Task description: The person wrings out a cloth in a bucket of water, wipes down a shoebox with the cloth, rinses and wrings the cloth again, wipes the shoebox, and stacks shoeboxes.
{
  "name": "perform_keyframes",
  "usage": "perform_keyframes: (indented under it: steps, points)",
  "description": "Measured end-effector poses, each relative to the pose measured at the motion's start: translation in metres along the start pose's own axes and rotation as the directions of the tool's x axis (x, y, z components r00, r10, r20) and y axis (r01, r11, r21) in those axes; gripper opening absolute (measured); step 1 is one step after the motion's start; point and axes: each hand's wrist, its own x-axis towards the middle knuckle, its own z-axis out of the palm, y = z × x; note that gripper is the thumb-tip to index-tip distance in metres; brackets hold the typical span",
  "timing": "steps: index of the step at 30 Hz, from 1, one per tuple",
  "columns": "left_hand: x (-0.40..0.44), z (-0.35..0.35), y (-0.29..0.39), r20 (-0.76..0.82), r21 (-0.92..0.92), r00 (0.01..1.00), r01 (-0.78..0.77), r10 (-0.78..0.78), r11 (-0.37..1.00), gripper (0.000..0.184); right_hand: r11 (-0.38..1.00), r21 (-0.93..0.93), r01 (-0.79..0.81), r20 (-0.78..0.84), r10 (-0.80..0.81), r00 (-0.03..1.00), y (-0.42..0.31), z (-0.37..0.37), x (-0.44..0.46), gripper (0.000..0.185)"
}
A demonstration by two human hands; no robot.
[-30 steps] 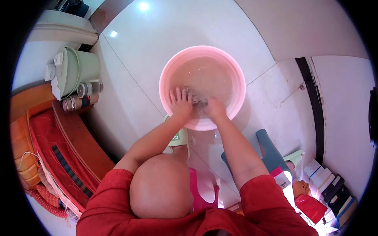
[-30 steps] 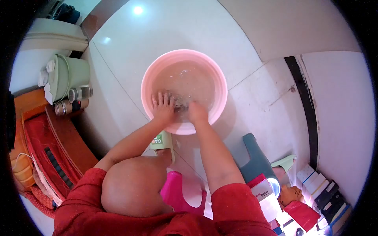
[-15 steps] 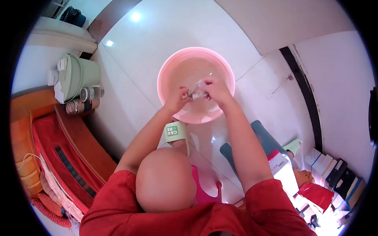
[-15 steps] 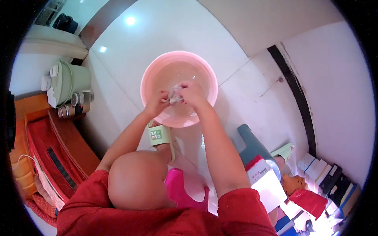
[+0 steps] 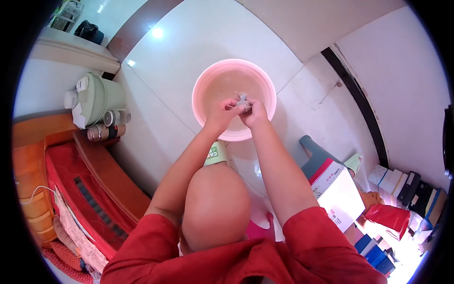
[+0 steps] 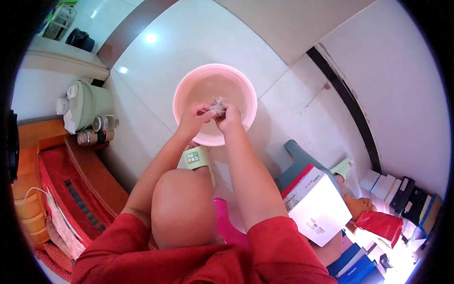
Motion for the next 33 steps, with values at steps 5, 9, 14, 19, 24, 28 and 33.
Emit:
perform_keyframes:
  steps: [5,9,14,19,24,28,33]
  points:
    - [0.007,-0.009,0.005,-0.139,-0.164,0.948,0.264,-0.288,0.95,0.016,0.92,-0.25,0.301,0.137,-0.275,0.952,-0.004,0.016,-0.015,0.026]
    - [0.018,-0.004,0.008,-0.08,-0.35,0.957,0.234,-0.278,0.907,0.017,0.806,-0.498,0.319,0.236,-0.228,0.945,-0.01,0.027,-0.023,0.024]
    - [0.025,-0.011,0.021,0.027,-0.43,0.97,0.231,-0.244,0.873,0.019,0.88,-0.356,0.314,0.284,-0.218,0.934,-0.001,0.032,-0.025,0.023]
    - [0.026,-0.028,0.018,-0.414,-0.282,0.898,0.029,-0.149,0.959,0.03,0.865,-0.35,0.359,0.156,-0.324,0.933,-0.011,0.048,-0.041,0.022]
    - [0.016,0.003,0.013,-0.096,-0.458,0.921,0.295,-0.377,0.838,0.064,0.831,-0.485,0.271,0.229,-0.178,0.957,-0.012,0.033,-0.026,0.022]
    - [0.006,0.017,0.029,0.117,-0.5,0.893,0.43,-0.434,0.752,0.084,0.72,-0.673,0.167,0.01,-0.216,0.976,0.004,0.035,-0.019,0.022]
    - [0.005,0.032,0.026,0.05,-0.397,0.913,0.391,-0.406,0.83,0.106,0.378,-0.879,0.292,0.072,-0.499,0.863,0.019,0.025,0.006,0.053]
